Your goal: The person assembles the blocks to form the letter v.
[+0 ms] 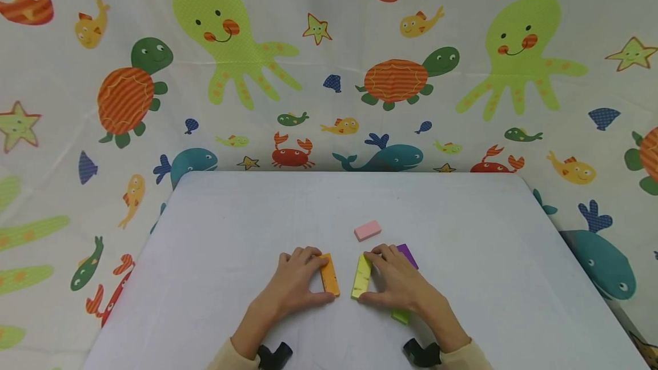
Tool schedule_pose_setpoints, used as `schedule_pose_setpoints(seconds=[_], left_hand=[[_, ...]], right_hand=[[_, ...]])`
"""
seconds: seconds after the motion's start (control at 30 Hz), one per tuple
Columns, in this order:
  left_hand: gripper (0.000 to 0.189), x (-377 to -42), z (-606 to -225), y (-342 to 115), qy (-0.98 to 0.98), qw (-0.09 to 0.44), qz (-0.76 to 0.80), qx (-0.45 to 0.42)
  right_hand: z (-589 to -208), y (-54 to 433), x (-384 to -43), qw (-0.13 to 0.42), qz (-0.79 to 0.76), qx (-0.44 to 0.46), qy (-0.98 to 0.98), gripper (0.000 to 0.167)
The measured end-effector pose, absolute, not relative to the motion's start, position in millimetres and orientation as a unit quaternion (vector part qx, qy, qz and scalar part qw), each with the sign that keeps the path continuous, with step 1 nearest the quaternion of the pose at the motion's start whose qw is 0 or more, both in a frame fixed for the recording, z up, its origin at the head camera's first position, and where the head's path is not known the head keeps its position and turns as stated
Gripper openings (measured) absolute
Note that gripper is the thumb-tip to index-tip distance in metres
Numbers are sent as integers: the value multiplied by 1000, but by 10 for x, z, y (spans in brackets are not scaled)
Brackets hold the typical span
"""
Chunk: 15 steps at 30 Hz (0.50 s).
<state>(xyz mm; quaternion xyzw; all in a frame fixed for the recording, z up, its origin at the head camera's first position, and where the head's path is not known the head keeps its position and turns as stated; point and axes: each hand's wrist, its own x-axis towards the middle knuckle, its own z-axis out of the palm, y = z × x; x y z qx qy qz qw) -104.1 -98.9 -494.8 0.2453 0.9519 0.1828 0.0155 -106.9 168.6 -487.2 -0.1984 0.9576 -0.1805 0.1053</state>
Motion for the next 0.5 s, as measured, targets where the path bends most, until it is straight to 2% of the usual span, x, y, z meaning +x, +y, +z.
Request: schedule_pose_setpoints(seconds=[0.5], left_hand=[[68,-981,-4959,-913,951,13,166,260]], right_hand=[[-4911,1690,-1048,85,-177,-226,954,94]])
